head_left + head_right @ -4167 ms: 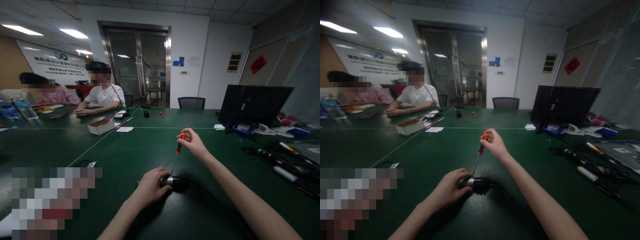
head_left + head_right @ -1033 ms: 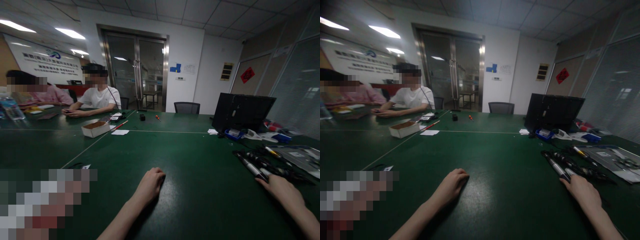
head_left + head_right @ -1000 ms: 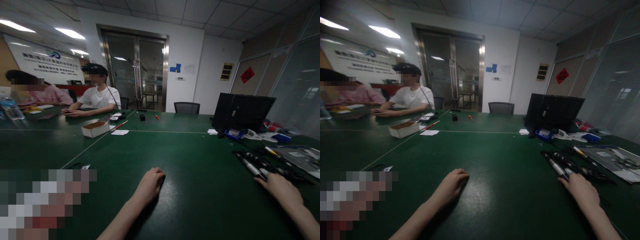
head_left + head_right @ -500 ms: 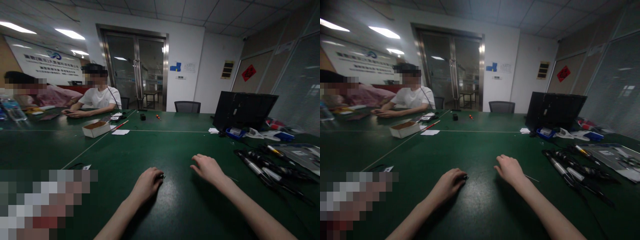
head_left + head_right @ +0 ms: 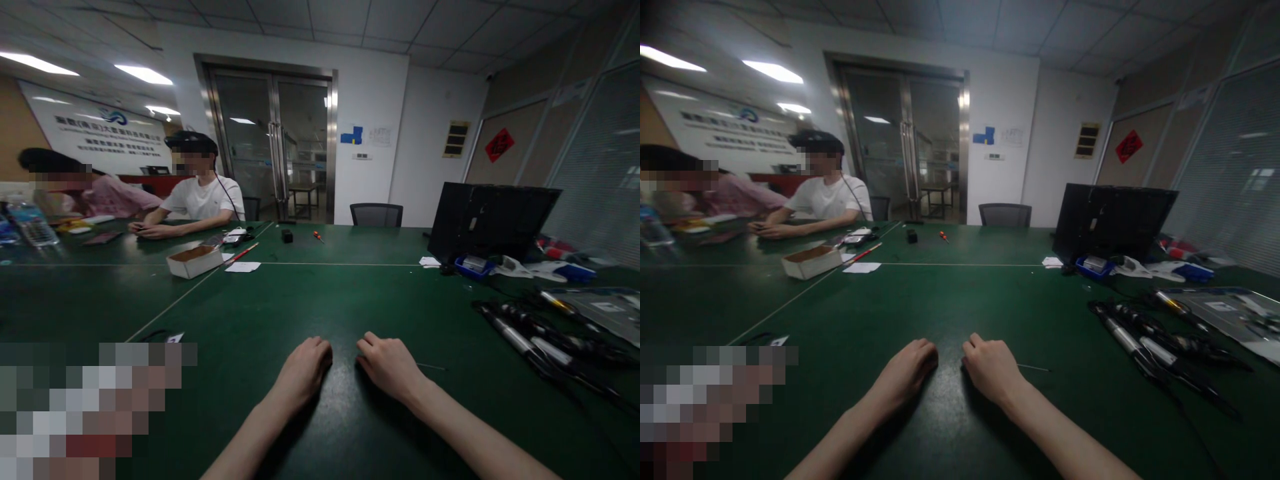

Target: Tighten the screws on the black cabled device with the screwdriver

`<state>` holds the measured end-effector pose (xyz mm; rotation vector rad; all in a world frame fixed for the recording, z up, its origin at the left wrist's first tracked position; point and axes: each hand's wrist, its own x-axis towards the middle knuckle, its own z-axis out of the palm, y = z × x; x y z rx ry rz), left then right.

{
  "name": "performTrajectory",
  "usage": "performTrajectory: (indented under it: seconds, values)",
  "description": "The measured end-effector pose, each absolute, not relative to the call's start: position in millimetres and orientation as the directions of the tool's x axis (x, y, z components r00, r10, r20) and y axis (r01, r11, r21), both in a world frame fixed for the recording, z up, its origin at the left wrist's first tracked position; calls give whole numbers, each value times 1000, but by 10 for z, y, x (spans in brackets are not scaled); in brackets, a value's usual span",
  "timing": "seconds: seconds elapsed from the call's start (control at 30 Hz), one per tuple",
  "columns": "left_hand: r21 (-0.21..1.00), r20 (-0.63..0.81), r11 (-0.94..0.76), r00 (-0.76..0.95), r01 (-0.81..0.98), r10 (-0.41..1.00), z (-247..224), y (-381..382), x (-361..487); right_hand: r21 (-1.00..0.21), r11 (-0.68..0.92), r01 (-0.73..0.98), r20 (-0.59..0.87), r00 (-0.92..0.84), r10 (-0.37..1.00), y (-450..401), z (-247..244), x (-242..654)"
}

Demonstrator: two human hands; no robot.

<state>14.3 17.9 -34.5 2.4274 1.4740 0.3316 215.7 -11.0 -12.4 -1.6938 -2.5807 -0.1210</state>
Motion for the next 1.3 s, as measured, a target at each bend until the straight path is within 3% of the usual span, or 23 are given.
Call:
performTrajectory:
  seconds: [0.23, 0.43, 0.73, 0.87, 1.13, 1.3]
  values:
    - [577, 141, -513, 540, 636, 829, -402, 88, 183, 64, 551, 832, 243, -549, 800, -181, -254, 2090]
    - [687, 212, -510, 529, 517, 822, -287, 9, 210, 84, 619, 781, 340, -606, 719, -160, -334, 2084]
    - [726, 208, -489, 524, 483, 826, -304, -6, 201, 75, 680, 729, 261, -672, 693, -175, -369, 2043]
    - [774, 204, -472, 541, 421, 816, -325, 16, 177, 77, 675, 734, 289, -664, 689, -171, -370, 2071]
    - [939, 142, -279, 510, 202, 848, -342, 97, 158, 62, 664, 746, 373, -634, 677, -177, -367, 2079]
    - [997, -9, -35, 551, 69, 834, -374, 155, 131, 135, 682, 719, 339, -680, 650, -231, -271, 2056]
